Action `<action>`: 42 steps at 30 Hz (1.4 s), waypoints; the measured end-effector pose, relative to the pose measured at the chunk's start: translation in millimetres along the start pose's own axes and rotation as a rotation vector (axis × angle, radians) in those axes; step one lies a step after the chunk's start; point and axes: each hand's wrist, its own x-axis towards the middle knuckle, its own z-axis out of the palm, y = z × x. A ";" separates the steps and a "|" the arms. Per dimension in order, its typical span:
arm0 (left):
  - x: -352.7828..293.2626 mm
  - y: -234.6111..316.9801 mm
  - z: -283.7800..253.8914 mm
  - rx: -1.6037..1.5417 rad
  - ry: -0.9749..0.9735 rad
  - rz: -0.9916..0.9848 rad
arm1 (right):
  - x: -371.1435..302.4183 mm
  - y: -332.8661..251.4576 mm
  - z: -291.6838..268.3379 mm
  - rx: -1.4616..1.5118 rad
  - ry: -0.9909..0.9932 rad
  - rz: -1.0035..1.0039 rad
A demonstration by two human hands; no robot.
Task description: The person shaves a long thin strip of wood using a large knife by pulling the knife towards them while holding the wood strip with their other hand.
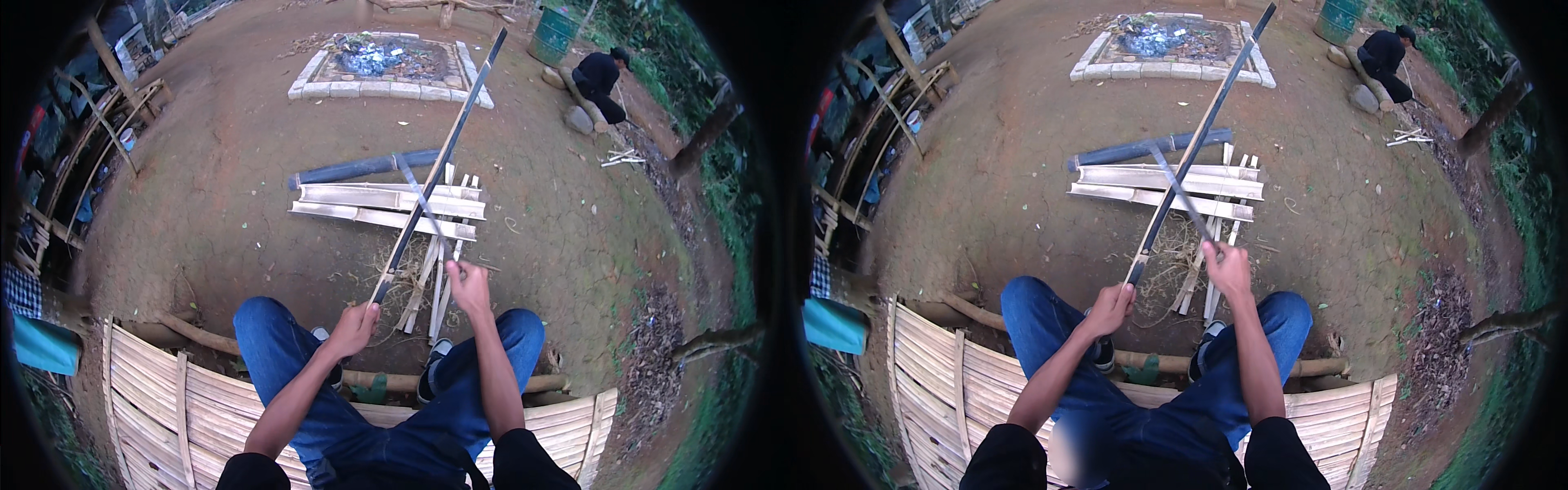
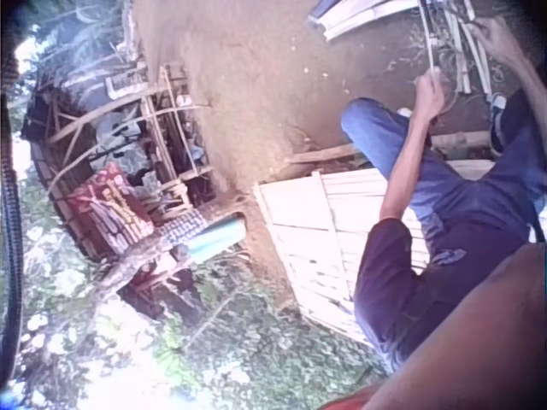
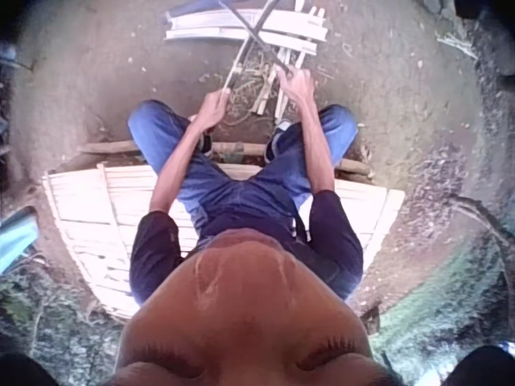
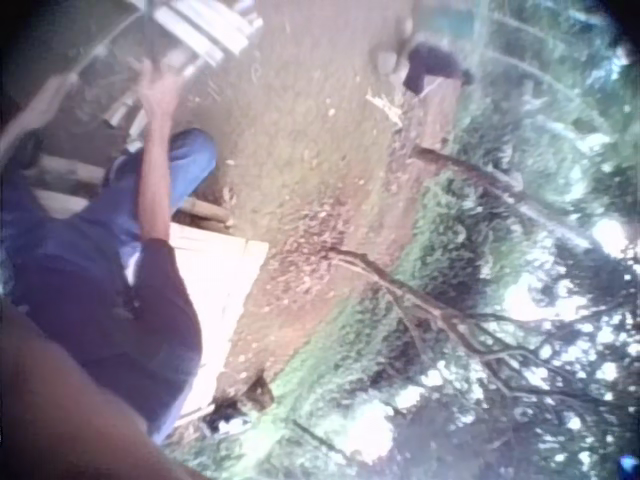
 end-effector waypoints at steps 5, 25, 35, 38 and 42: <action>8.2 -5.3 4.3 -0.087 0.021 -0.117 | -27.1 -39.3 6.8 -0.288 -0.223 -0.535; 20.6 19.0 -8.9 0.358 0.081 0.089 | -29.4 -46.5 11.7 -0.263 -0.080 -0.486; 14.2 2.0 6.8 0.228 0.151 0.210 | -33.2 -51.9 10.5 -0.279 -0.134 -0.458; 6.7 6.3 1.1 0.233 0.050 -0.060 | -20.6 -48.0 9.2 -0.262 -0.127 -0.277; 4.8 9.2 5.0 0.216 0.071 -0.039 | -10.7 -33.3 11.3 -0.205 -0.097 -0.093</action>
